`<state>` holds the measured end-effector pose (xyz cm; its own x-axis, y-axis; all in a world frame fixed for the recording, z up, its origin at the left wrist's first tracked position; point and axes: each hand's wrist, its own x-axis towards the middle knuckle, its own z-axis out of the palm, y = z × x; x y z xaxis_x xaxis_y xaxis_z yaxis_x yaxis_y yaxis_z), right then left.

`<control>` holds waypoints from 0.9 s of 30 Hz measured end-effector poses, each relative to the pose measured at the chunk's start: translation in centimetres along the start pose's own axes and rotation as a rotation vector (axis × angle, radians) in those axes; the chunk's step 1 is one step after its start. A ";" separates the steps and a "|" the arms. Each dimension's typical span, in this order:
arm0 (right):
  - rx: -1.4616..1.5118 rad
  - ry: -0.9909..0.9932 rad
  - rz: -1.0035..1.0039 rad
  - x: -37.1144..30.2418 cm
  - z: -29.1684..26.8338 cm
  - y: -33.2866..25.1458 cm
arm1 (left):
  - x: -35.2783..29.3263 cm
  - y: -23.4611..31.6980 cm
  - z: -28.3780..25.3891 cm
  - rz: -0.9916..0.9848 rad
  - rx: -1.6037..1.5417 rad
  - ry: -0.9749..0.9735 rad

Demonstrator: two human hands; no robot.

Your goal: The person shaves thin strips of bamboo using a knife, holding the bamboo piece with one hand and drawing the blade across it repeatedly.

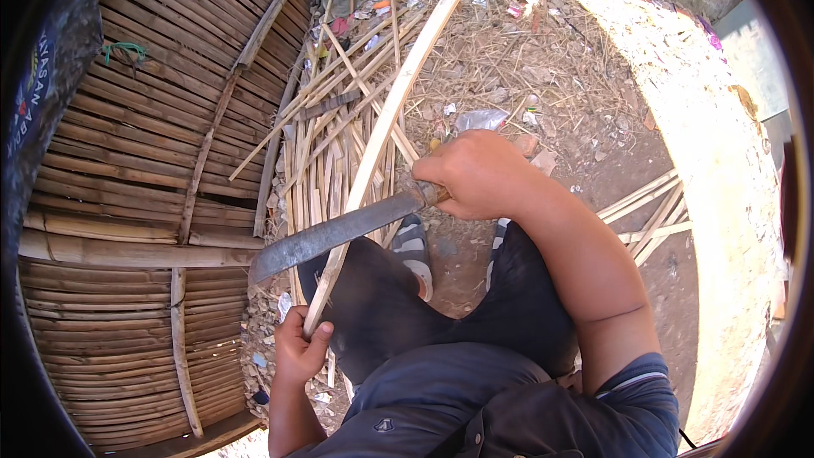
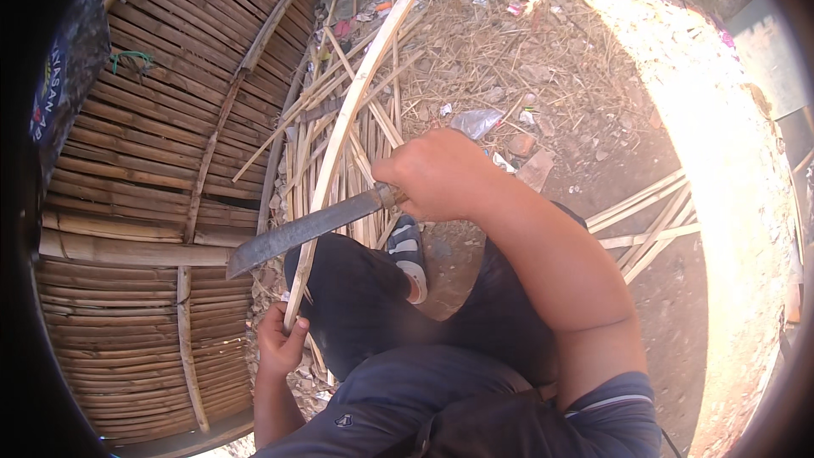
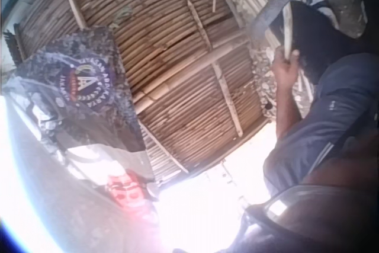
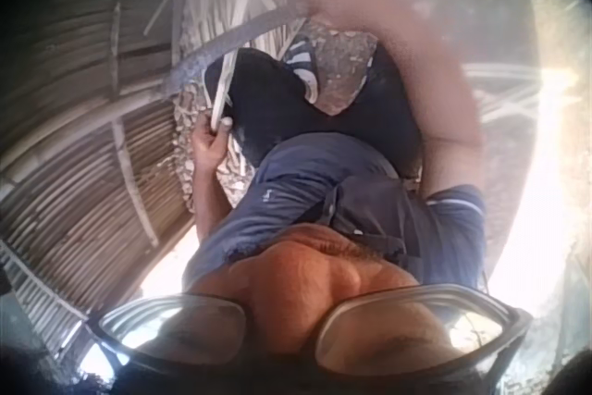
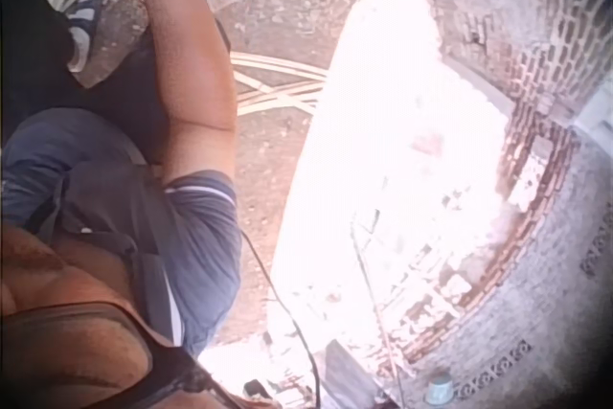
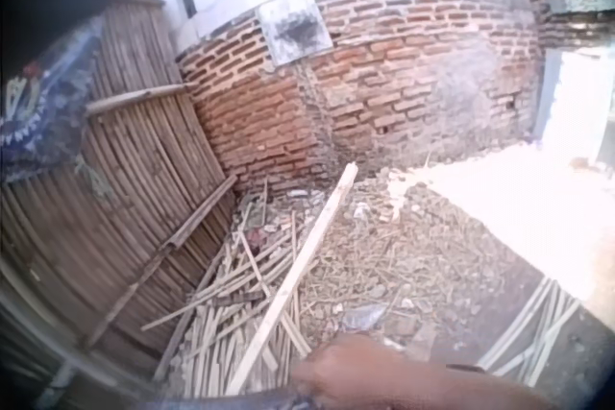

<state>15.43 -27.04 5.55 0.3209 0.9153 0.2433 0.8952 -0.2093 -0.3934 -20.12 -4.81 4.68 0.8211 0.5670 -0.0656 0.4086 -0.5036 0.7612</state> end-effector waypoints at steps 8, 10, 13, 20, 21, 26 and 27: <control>0.200 0.286 0.409 -1.3 -1.6 6.9 | -1.2 -2.3 -2.0 -0.029 0.159 0.022; 0.227 0.308 0.536 -1.4 -2.7 7.8 | -1.4 -2.3 -2.1 -0.047 0.159 0.020; 0.190 0.264 0.388 -1.6 -1.6 7.0 | -1.4 -2.0 -2.0 -0.062 0.157 0.002; 0.156 0.065 0.222 -0.9 -1.8 3.9 | -2.1 -3.9 -3.2 -0.011 0.240 0.072; 0.197 0.096 0.276 -1.1 -2.0 4.7 | -2.5 -4.7 -3.7 0.010 0.256 0.087; 0.194 0.396 0.538 -2.5 -2.5 8.7 | -3.5 -6.1 -5.3 0.064 0.400 0.129; 0.209 0.385 0.563 -2.5 -2.8 8.7 | -3.6 -6.2 -5.4 0.050 0.421 0.130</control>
<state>23.31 -32.12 3.98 0.8379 0.4932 0.2336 0.4957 -0.5088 -0.7039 -27.72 -0.19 3.72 0.7983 0.5986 0.0665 0.5181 -0.7389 0.4308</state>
